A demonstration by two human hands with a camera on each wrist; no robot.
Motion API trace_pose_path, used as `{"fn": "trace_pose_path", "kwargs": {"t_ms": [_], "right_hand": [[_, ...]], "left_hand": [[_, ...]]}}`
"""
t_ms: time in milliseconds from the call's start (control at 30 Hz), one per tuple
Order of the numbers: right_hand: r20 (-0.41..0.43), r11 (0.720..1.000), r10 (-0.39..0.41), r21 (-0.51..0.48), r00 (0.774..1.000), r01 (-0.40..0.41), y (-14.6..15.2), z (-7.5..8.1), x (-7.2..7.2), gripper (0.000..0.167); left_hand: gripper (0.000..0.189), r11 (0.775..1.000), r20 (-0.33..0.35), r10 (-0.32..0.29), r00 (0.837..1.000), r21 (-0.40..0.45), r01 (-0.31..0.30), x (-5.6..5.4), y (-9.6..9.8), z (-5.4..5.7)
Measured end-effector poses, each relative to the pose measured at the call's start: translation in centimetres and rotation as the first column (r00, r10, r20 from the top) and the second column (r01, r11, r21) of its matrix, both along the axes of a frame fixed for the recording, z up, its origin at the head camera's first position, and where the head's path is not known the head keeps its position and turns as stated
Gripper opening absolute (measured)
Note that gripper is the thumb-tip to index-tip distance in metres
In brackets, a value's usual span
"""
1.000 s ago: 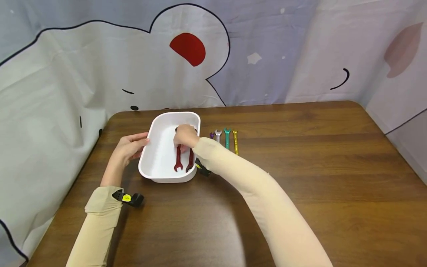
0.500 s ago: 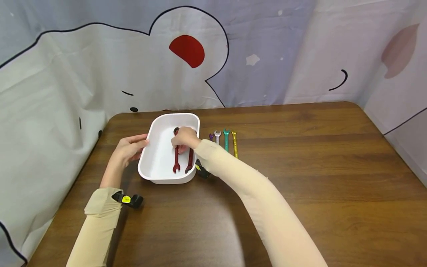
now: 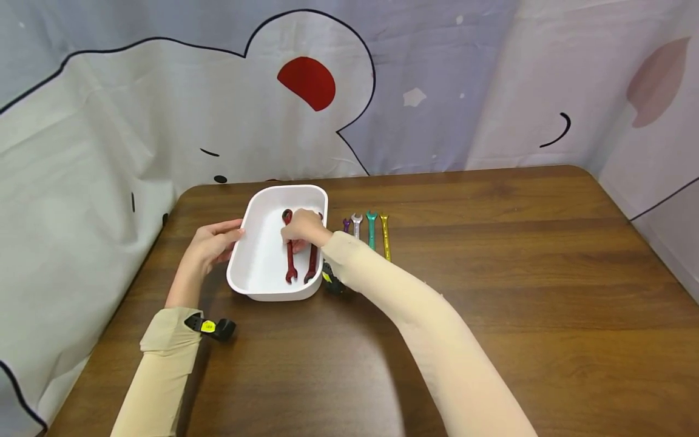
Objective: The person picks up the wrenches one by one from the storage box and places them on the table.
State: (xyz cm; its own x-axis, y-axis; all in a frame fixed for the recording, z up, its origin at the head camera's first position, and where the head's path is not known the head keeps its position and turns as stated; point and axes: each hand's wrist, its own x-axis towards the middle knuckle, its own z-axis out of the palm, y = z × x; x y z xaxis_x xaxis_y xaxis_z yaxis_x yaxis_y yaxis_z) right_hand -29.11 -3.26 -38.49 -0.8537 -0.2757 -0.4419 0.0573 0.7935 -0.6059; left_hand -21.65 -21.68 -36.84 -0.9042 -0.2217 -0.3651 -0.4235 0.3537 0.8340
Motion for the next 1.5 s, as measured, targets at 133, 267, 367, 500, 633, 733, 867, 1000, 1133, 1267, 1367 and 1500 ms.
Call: {"fn": "trace_pose_path", "kwargs": {"t_ms": [133, 267, 367, 500, 633, 733, 867, 1000, 1133, 1267, 1367, 1500], "right_hand": [[-0.001, 1.0, 0.01, 0.013, 1.0, -0.01, -0.1, -0.2, -0.1, 0.02], [0.003, 1.0, -0.003, 0.006, 1.0, 0.003, -0.1, -0.5, -0.1, 0.026], [0.015, 0.999, -0.018, -0.036, 1.0, 0.019, 0.0, -0.7, 0.1, 0.024], [0.026, 0.994, -0.031, -0.105, 0.999, 0.033, 0.2, -0.6, 0.5, 0.023], [-0.008, 0.988, -0.032, -0.151, 0.999, 0.03, 0.4, -0.4, 0.7, 0.022], [-0.051, 0.982, -0.034, -0.19, 0.998, 0.024, 0.5, -0.3, 0.7, 0.021], [-0.084, 0.968, -0.048, -0.251, 0.995, 0.026, 0.4, -0.3, 0.5, 0.02], [-0.049, 0.939, -0.059, -0.341, 0.997, 0.038, 0.2, -0.4, 0.4, 0.021], [-0.009, 0.914, -0.058, -0.403, 0.998, 0.05, 0.1, -0.3, 0.3, 0.022], [0.011, 0.896, -0.069, -0.439, 0.998, 0.067, 0.1, 0.1, 0.3, 0.021], [0.039, 0.883, -0.068, -0.464, 0.997, 0.078, 0.0, 0.4, 0.4, 0.02], [0.034, 0.891, -0.049, -0.45, 0.998, 0.059, 0.0, 0.9, 0.7, 0.022]], "left_hand": [[0.045, 1.0, 0.0, 0.007, 1.0, 0.001, -0.007, 0.0, -0.1, -0.1], [0.045, 1.0, -0.008, 0.009, 1.0, 0.007, -0.009, 0.1, 0.0, -0.2], [0.044, 1.0, -0.01, 0.007, 1.0, 0.013, -0.007, 0.2, 0.2, -0.3], [0.044, 1.0, -0.011, 0.008, 1.0, 0.017, -0.007, 0.3, 0.3, -0.3], [0.043, 1.0, -0.017, 0.014, 1.0, 0.02, -0.013, 0.2, 0.5, -0.3], [0.043, 1.0, -0.025, 0.017, 1.0, 0.023, -0.016, 0.2, 0.6, -0.3], [0.043, 0.999, -0.031, 0.02, 0.999, 0.029, -0.019, 0.1, 0.5, -0.3], [0.043, 0.999, -0.03, 0.023, 0.999, 0.023, -0.022, 0.1, 0.3, -0.3], [0.043, 0.999, -0.023, 0.032, 0.999, 0.018, -0.031, 0.0, 0.1, -0.3], [0.044, 0.999, -0.025, 0.027, 0.999, 0.03, -0.026, 0.0, 0.1, -0.2], [0.044, 0.999, -0.028, 0.016, 0.999, 0.033, -0.016, 0.0, 0.0, -0.1], [0.045, 0.999, -0.028, 0.013, 1.0, 0.037, -0.012, 0.0, -0.1, -0.2]]}}
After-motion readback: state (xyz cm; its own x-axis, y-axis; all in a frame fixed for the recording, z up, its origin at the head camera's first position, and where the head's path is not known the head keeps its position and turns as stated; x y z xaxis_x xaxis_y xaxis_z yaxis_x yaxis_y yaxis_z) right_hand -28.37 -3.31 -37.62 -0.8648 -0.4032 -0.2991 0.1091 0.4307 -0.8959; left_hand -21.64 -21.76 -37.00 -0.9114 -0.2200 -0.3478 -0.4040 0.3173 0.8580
